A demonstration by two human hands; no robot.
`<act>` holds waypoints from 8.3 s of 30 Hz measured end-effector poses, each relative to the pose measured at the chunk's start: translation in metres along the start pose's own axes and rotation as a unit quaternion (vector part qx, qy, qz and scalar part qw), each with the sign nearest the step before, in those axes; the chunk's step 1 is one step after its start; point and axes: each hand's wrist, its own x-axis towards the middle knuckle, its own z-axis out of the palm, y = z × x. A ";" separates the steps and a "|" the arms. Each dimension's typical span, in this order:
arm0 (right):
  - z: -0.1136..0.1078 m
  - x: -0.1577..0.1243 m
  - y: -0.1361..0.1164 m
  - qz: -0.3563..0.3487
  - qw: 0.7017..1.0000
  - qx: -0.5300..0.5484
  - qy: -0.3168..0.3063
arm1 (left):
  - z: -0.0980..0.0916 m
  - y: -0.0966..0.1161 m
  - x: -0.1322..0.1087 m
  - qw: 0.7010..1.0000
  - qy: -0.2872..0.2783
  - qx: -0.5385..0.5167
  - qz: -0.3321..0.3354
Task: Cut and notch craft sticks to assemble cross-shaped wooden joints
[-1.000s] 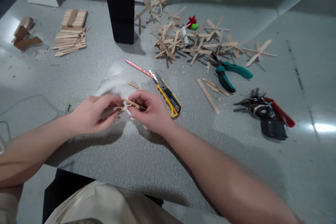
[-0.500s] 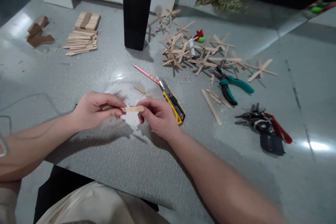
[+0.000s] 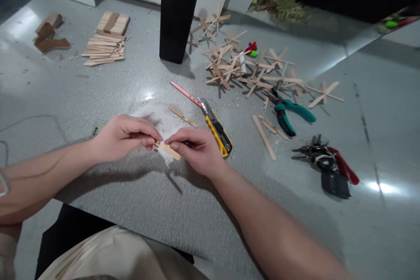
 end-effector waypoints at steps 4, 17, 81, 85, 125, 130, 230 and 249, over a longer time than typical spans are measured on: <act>-0.001 0.000 0.002 -0.011 1.000 0.013 -0.016 | -0.001 -0.003 -0.001 1.000 -0.020 0.007 0.020; 0.005 -0.004 -0.005 -0.026 1.000 -0.016 0.005 | 0.006 0.003 -0.004 0.998 -0.002 -0.047 -0.039; 0.005 -0.011 0.004 0.056 0.993 0.097 0.047 | 0.025 -0.003 -0.005 0.960 0.027 -0.263 -0.089; 0.004 -0.011 0.006 0.073 0.988 0.136 -0.001 | 0.026 -0.004 -0.005 0.963 0.004 -0.249 -0.105; 0.012 -0.003 -0.006 0.133 0.950 0.271 0.076 | 0.009 -0.026 -0.007 0.951 0.016 0.255 0.174; 0.013 -0.003 -0.004 0.133 0.958 0.238 0.086 | 0.008 -0.022 -0.006 0.954 0.025 0.256 0.152; 0.015 -0.002 -0.003 0.134 0.976 0.160 0.062 | -0.006 -0.016 -0.003 0.767 0.012 0.507 0.393; 0.013 -0.001 -0.005 0.141 0.979 0.136 0.055 | -0.011 -0.022 -0.002 0.791 -0.009 0.496 0.358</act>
